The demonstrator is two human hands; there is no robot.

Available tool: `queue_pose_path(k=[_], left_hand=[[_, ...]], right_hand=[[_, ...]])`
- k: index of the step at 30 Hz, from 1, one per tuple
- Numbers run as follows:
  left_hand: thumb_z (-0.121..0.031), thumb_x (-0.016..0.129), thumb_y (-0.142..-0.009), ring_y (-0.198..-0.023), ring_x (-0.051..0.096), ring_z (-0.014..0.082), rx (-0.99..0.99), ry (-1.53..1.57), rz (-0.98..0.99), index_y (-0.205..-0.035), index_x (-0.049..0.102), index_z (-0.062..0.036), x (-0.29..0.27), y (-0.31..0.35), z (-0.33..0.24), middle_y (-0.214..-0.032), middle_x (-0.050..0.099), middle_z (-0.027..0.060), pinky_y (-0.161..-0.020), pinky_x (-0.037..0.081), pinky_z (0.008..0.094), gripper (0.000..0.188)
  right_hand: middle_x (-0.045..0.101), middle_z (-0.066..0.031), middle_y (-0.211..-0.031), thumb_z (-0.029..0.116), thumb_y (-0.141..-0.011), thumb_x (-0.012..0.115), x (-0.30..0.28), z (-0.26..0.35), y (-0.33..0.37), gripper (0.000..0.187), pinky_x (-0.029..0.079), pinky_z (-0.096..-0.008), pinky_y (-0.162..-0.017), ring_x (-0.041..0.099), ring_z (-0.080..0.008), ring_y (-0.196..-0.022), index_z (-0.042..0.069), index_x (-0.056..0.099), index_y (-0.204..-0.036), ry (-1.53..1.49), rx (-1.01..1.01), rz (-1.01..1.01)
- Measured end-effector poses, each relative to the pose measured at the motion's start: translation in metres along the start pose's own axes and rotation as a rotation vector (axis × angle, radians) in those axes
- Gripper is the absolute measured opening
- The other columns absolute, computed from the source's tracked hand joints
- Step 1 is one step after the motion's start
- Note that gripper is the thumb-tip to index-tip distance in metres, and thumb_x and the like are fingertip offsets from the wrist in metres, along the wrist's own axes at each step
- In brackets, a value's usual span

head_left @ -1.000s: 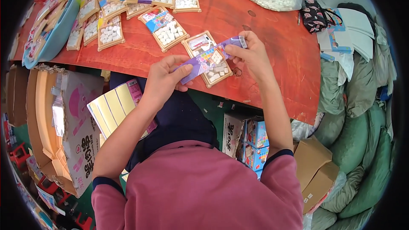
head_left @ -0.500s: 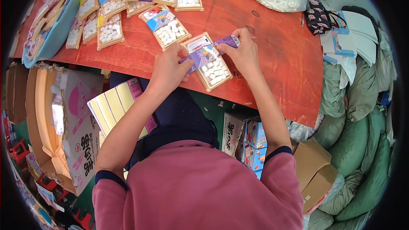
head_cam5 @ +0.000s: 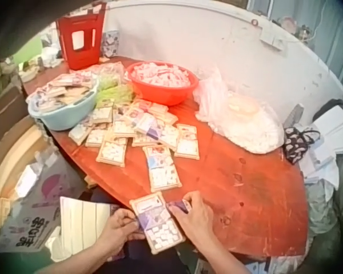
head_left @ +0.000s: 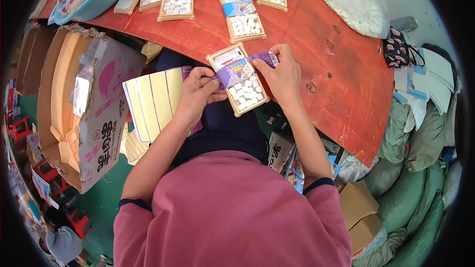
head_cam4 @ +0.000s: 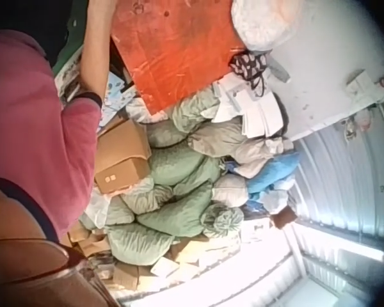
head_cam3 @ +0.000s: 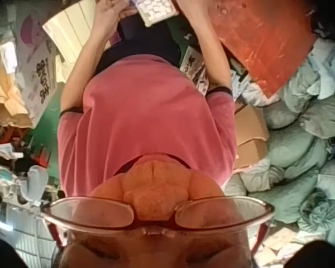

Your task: Bundle small packets of items using adhesive paper strips and pack them into a cardboard box.

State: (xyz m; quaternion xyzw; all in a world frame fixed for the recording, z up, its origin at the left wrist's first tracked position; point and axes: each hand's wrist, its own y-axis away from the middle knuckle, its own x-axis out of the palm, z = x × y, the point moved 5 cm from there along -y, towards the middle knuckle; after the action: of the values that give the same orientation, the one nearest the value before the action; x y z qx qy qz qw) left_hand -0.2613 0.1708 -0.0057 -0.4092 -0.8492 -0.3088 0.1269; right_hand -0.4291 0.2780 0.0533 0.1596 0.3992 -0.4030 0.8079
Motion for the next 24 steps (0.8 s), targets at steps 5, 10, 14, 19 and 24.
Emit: queue_pose_path(k=[5,10,14,19,24], left_hand=[[-0.007,0.053,-0.091,-0.075,0.063,0.0154,0.041,0.116,0.004,-0.094,0.051,-0.0047,0.002,0.002,0.006,-0.086,0.061,0.0069,-0.068,0.055,0.0278,0.004],[-0.019,0.06,-0.089,-0.079,0.063,0.0155,-0.008,0.064,-0.042,-0.101,0.058,0.0004,0.012,0.012,-0.003,-0.09,0.063,0.0078,-0.071,0.054,0.0298,0.023],[-0.02,0.059,-0.089,-0.084,0.063,0.0159,0.011,-0.144,-0.091,-0.105,0.059,0.0011,0.017,0.012,-0.005,-0.094,0.064,0.0089,-0.073,0.054,0.0312,0.026],[-0.022,0.058,-0.091,-0.092,0.063,0.0167,-0.037,0.102,0.058,-0.109,0.057,0.0001,0.01,0.011,-0.001,-0.1,0.064,0.0093,-0.079,0.054,0.0333,0.028],[-0.025,0.057,-0.091,-0.097,0.063,0.0185,0.014,0.29,0.279,-0.115,0.052,-0.0001,0.014,0.016,-0.007,-0.108,0.062,0.01,-0.083,0.053,0.0351,0.035]], right_hand=[[0.064,-0.0135,-0.077,0.031,-0.073,0.071,-0.002,0.003,0.003,0.038,0.046,-0.0445,-0.064,0.062,-0.0346,-0.073,0.007,0.048,-0.093,0.015,-0.002,-0.029],[0.063,-0.0134,-0.077,0.03,-0.073,0.071,-0.003,0.007,0.006,0.038,0.046,-0.0443,-0.064,0.062,-0.0344,-0.073,0.007,0.049,-0.093,0.023,0.022,-0.026],[0.063,-0.0139,-0.077,0.03,-0.071,0.073,0.0,0.006,0.009,0.039,0.046,-0.0441,-0.066,0.062,-0.0347,-0.074,0.006,0.05,-0.092,-0.018,0.031,-0.027],[0.063,-0.0072,-0.073,0.017,-0.076,0.073,0.004,-0.011,0.001,0.028,0.047,-0.0268,-0.048,0.062,-0.0154,-0.059,0.003,0.052,-0.088,-0.54,0.216,0.156],[0.063,-0.0053,-0.072,0.012,-0.082,0.069,0.017,0.007,0.014,0.02,0.044,-0.0182,-0.042,0.058,-0.008,-0.054,0.003,0.053,-0.09,-1.21,0.357,0.47]])
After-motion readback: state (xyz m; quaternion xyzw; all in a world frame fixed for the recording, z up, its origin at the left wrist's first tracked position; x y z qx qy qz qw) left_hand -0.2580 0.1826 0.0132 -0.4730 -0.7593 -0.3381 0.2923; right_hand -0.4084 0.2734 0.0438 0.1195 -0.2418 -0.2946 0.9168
